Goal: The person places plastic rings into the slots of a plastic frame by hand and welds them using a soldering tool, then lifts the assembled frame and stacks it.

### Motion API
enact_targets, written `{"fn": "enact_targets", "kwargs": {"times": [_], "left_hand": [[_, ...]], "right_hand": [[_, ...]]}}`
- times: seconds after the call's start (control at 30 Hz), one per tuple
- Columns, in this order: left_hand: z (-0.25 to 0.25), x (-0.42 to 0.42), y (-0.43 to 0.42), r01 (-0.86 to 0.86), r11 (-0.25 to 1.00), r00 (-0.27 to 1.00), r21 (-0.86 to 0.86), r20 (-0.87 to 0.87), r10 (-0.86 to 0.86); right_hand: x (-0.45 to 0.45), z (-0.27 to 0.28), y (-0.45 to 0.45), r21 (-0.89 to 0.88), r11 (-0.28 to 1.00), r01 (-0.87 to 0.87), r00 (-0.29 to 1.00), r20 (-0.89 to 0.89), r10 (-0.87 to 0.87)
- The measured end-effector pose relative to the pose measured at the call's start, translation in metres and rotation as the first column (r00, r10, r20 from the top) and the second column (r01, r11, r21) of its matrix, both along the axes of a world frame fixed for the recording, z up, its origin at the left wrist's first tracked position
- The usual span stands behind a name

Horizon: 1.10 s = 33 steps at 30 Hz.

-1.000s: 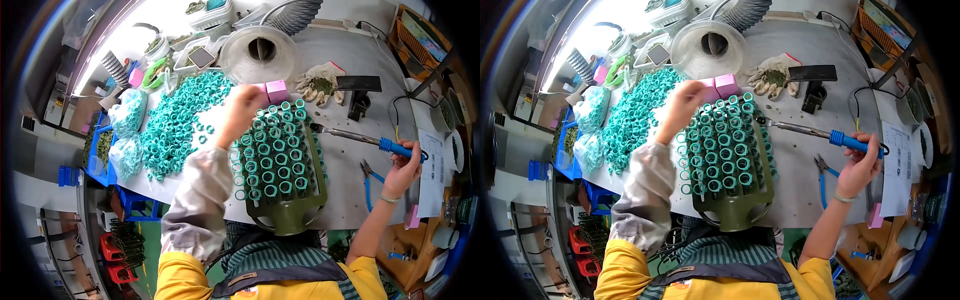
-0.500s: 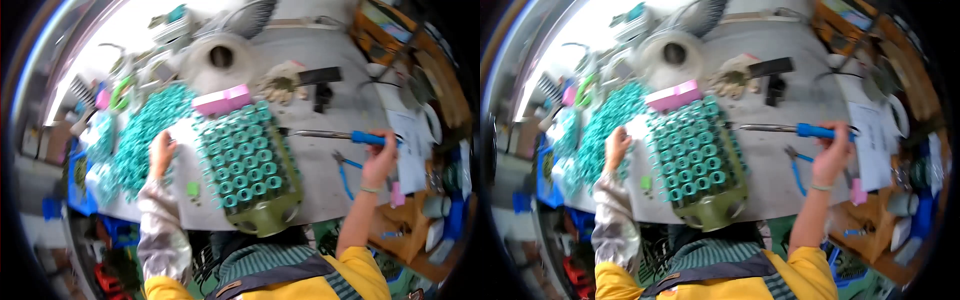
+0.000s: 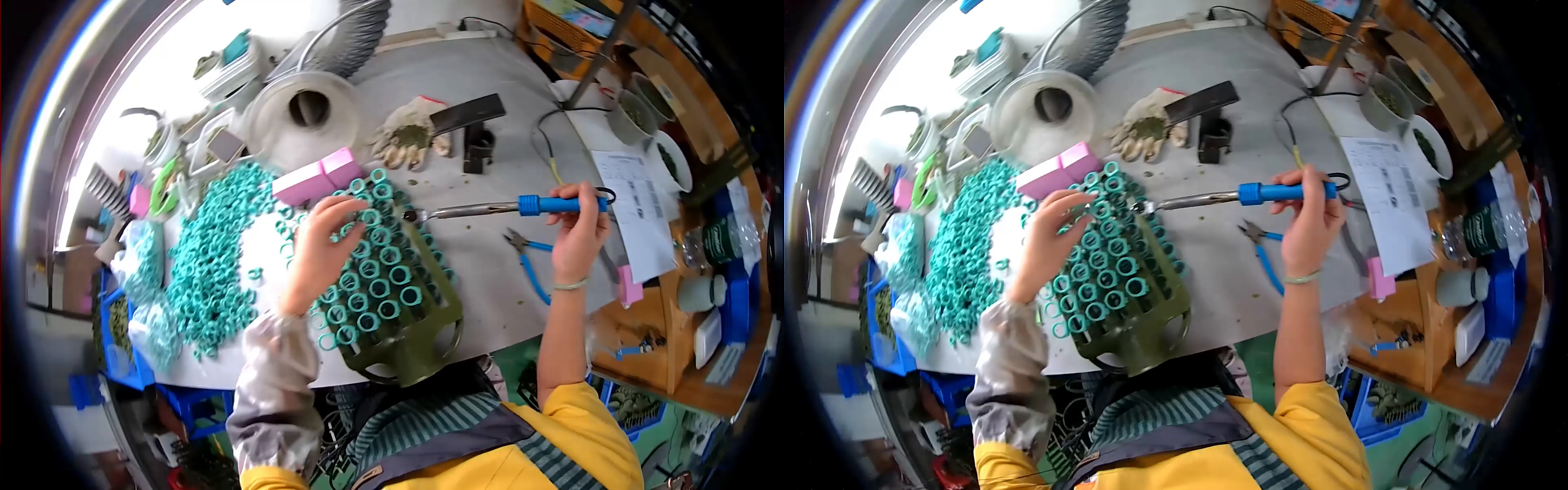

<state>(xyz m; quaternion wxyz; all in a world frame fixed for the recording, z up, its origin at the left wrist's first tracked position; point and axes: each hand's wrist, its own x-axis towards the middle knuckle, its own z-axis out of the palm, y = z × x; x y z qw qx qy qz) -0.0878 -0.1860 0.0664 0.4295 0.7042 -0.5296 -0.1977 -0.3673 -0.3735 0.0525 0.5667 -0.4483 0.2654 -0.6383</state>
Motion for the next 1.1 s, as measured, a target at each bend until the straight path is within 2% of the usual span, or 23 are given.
{"fn": "enact_targets", "kwargs": {"times": [0.03,0.2,0.4,0.53,0.63,0.7,0.73,0.77,0.8,0.87,0.93,0.97,1.0,1.03,1.1], "left_hand": [[-0.008,-0.003,-0.008,0.028,0.997,0.963,-0.074,0.268,-0.007],[-0.026,-0.016,-0.035,0.027,0.998,0.928,-0.060,0.372,-0.003],[-0.035,-0.014,-0.048,0.075,0.996,0.912,-0.051,0.408,-0.047],[-0.035,-0.012,-0.048,0.088,0.996,0.911,-0.032,0.407,-0.067],[-0.036,-0.009,-0.045,0.104,0.994,0.897,-0.023,0.434,-0.084],[-0.031,-0.003,-0.039,0.108,0.981,0.930,-0.159,0.366,-0.043],[-0.014,0.006,-0.030,0.068,0.994,0.971,-0.085,0.233,-0.046],[-0.015,0.029,-0.019,0.000,0.989,0.961,-0.149,0.272,0.041],[-0.002,0.041,-0.003,-0.169,0.979,0.974,-0.111,0.130,0.183],[-0.008,0.096,0.043,-0.383,0.924,0.863,-0.013,0.352,0.363],[-0.031,0.136,0.099,-0.535,0.838,0.702,0.108,0.609,0.369],[-0.053,0.156,0.123,-0.661,0.728,0.614,0.180,0.688,0.387],[-0.056,0.145,0.135,-0.826,0.481,0.503,0.295,0.772,0.390],[-0.068,0.144,0.141,-0.858,0.444,0.440,0.258,0.815,0.377],[-0.081,0.154,0.147,-0.776,0.466,0.622,0.425,0.634,0.459]], "right_hand": [[0.002,-0.002,0.000,-0.011,1.000,0.007,1.000,-0.010,-0.007],[0.010,-0.012,-0.003,-0.009,1.000,-0.020,1.000,-0.012,0.020],[0.019,-0.017,-0.003,0.005,0.999,-0.045,0.997,-0.059,0.046],[0.010,-0.007,-0.003,0.009,0.998,0.062,0.996,-0.059,-0.062],[-0.004,-0.003,-0.005,0.039,0.997,0.066,0.988,-0.146,-0.059],[-0.012,-0.008,-0.012,0.057,0.998,0.031,0.996,-0.086,-0.026],[-0.012,-0.006,-0.011,0.081,0.996,0.042,0.997,-0.063,-0.037],[-0.013,-0.006,-0.010,0.061,0.997,0.042,0.998,-0.053,-0.038],[-0.016,-0.007,-0.011,0.065,0.997,0.037,0.998,-0.052,-0.034],[-0.019,-0.008,-0.011,0.064,0.997,0.044,0.998,-0.052,-0.041],[-0.018,-0.007,-0.010,0.052,0.997,0.058,0.997,-0.047,-0.055],[-0.018,-0.007,-0.010,0.054,0.997,0.057,0.997,-0.045,-0.055],[-0.019,-0.006,-0.010,0.054,0.997,0.056,0.997,-0.046,-0.054],[-0.019,-0.005,-0.010,0.052,0.997,0.056,0.998,-0.045,-0.054],[-0.019,-0.002,-0.008,0.061,0.997,0.042,0.998,-0.058,-0.038]]}}
